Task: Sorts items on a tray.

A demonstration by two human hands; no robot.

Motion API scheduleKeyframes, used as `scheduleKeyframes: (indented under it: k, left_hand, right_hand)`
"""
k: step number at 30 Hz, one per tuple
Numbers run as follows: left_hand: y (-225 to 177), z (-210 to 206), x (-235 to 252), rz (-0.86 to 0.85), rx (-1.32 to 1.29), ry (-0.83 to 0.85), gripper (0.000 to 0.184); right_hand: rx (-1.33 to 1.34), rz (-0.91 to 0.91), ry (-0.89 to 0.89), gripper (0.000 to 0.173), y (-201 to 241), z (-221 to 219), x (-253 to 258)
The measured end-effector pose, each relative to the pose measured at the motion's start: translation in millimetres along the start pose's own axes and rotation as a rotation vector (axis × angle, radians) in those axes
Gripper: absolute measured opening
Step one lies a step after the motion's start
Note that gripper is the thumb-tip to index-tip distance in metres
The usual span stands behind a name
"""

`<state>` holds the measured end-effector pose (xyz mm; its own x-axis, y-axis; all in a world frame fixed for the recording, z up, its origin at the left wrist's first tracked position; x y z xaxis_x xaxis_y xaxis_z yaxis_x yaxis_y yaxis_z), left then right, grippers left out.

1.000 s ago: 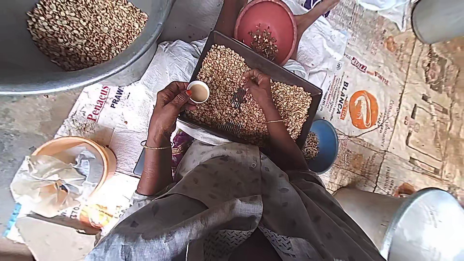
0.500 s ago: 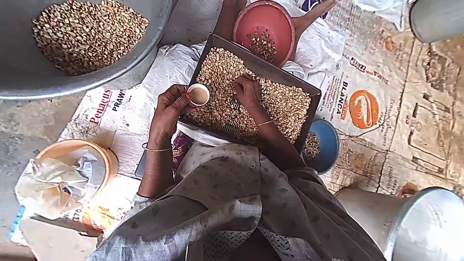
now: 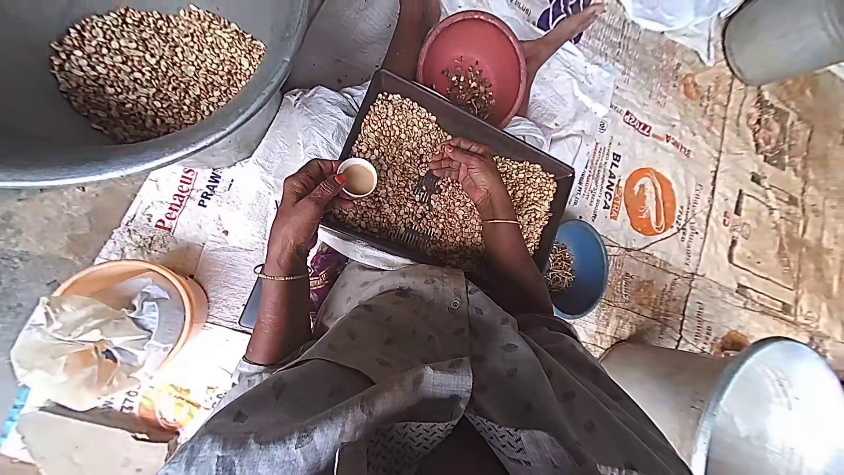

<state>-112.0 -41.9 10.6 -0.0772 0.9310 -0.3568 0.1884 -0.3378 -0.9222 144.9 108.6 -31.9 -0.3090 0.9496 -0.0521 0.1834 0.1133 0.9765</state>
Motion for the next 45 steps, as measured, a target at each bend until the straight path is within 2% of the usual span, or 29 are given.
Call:
scheduleKeyframes:
  k: [6, 11, 14, 16, 18, 21, 23, 26, 30, 32, 34, 38, 41, 45]
  left_hand:
    - [-2, 0, -2, -0.004, 0.001, -0.011, 0.018]
    - [-2, -1, -2, 0.003, 0.002, -0.004, 0.018]
    - [-1, 0, -1, -0.004, 0.003, -0.003, 0.018]
    - [-1, -1, -1, -0.004, 0.005, 0.001, 0.018]
    - [-1, -2, -1, -0.005, 0.003, 0.005, 0.018]
    - [0, -4, 0, -0.001, -0.004, 0.010, 0.018]
    - [0, -3, 0, 0.000, -0.007, 0.013, 0.017]
    - [1, -2, 0, -0.007, -0.006, 0.011, 0.017]
    - [0, -2, 0, -0.003, -0.002, 0.003, 0.016]
    - [0, -2, 0, -0.005, -0.009, 0.006, 0.017]
    - [1, -2, 1, -0.004, -0.010, 0.009, 0.016]
    - [1, -4, 1, 0.009, 0.000, 0.013, 0.016]
    - [1, -5, 1, 0.007, -0.001, 0.011, 0.017]
    - [1, -3, 1, 0.004, -0.007, 0.010, 0.016]
  right_hand:
    - [-0.096, 0.095, 0.029, 0.019, 6, 7, 3]
    - [-0.362, 0.261, -0.007, 0.016, 22, 17, 2]
    - [-0.042, 0.207, -0.067, 0.022, 16, 10, 2]
    - [0.006, 0.146, -0.026, 0.022, 7, 0, 3]
    - [-0.193, 0.134, 0.023, 0.018, -1, -10, 5]
    - [-0.821, 0.206, 0.144, 0.021, -8, -18, 10]
    - [-1.134, 0.224, 0.174, 0.025, -10, -23, 10]
    - [-1.307, 0.148, 0.189, 0.029, -5, -26, 6]
    - [-1.325, 0.032, 0.091, 0.030, -1, -17, 2]
    - [-1.246, 0.132, 0.044, 0.025, 4, -15, 3]
    - [-1.174, 0.267, 0.077, 0.025, 3, -21, 5]
    - [-1.356, 0.227, 0.222, 0.030, -11, -42, 1]
    - [-1.447, 0.203, 0.228, 0.028, -10, -52, 0]
    - [-1.163, 0.108, 0.144, 0.025, -18, -28, 10]
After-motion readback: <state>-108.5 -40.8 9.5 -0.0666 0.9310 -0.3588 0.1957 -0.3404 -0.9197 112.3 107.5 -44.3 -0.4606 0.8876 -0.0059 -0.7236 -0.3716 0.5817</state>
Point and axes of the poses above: each hand's wrist, its own x-axis towards the middle knuckle, its own z-axis out of the back of the hand, y = z × x, the point moved 10 cm from there along x, towards the middle knuckle, and after that the axes turned 15 degrees about z, right-handed, at the moved point
